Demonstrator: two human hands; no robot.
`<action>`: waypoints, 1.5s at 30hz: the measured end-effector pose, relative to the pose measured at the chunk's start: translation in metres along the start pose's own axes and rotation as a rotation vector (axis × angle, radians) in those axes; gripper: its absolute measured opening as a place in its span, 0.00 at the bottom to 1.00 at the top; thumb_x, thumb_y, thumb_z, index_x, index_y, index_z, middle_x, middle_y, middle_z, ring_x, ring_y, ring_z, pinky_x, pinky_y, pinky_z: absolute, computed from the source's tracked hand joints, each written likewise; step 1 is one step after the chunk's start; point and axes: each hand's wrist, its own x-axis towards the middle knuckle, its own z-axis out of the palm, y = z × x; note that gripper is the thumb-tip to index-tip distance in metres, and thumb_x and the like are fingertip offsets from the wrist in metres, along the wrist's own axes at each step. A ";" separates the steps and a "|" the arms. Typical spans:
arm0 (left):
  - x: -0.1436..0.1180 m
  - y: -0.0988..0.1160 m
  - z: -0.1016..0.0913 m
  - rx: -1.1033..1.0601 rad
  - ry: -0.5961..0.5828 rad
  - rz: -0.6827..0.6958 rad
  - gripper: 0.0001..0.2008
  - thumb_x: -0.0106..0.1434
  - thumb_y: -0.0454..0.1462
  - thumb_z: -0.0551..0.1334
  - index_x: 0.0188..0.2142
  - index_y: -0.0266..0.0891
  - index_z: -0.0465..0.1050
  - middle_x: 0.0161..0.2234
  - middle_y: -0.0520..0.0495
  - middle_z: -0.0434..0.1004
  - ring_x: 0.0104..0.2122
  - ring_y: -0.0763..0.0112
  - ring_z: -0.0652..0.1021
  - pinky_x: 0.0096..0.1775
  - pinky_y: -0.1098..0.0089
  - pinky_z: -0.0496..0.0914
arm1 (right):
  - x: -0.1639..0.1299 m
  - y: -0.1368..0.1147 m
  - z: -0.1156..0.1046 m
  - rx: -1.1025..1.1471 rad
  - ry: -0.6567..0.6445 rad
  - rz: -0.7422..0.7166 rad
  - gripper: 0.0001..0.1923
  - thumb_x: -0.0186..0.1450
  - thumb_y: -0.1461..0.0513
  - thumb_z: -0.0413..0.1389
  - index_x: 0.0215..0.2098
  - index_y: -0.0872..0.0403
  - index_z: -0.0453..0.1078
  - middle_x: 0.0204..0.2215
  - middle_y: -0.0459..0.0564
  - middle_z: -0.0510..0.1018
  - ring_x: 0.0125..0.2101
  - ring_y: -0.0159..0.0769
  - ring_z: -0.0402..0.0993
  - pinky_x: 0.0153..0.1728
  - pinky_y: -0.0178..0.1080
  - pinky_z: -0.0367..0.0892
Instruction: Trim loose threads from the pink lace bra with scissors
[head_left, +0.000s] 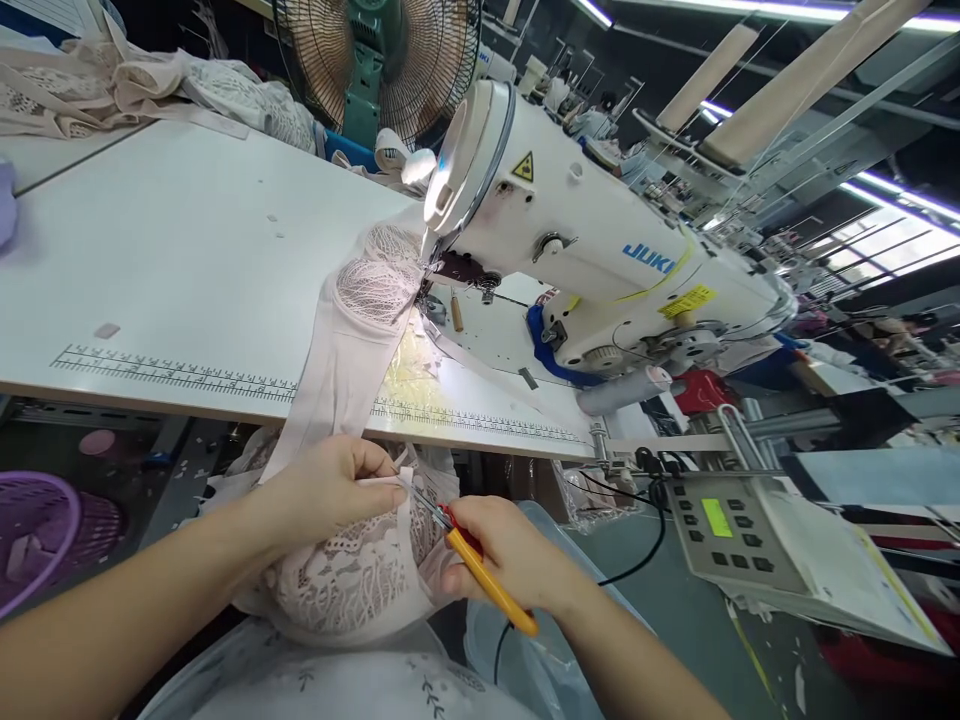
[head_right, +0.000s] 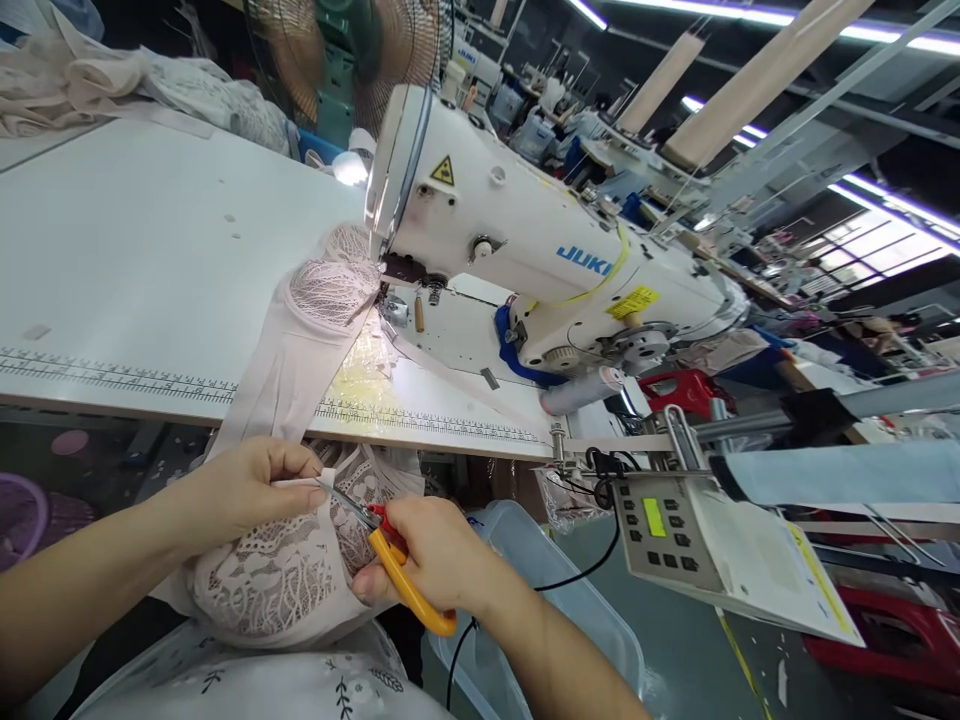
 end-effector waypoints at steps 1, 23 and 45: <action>0.001 -0.001 -0.001 -0.022 -0.007 -0.008 0.12 0.51 0.41 0.61 0.19 0.37 0.64 0.16 0.57 0.59 0.18 0.78 0.58 0.21 0.74 0.51 | -0.001 0.000 0.001 0.013 0.002 0.014 0.30 0.52 0.38 0.52 0.20 0.54 0.51 0.19 0.41 0.57 0.20 0.27 0.50 0.22 0.32 0.48; 0.008 -0.008 -0.001 -0.129 -0.005 -0.054 0.13 0.48 0.43 0.65 0.18 0.37 0.65 0.17 0.57 0.59 0.19 0.77 0.58 0.24 0.73 0.50 | 0.002 0.009 0.028 0.229 0.108 -0.009 0.25 0.57 0.44 0.51 0.18 0.53 0.48 0.16 0.39 0.52 0.19 0.25 0.47 0.20 0.32 0.47; -0.008 -0.004 -0.004 0.034 0.070 0.073 0.14 0.55 0.44 0.63 0.21 0.37 0.66 0.19 0.56 0.59 0.20 0.78 0.59 0.23 0.75 0.52 | 0.008 0.012 0.021 0.197 0.365 -0.137 0.25 0.60 0.43 0.48 0.20 0.53 0.51 0.18 0.41 0.56 0.20 0.28 0.52 0.21 0.32 0.51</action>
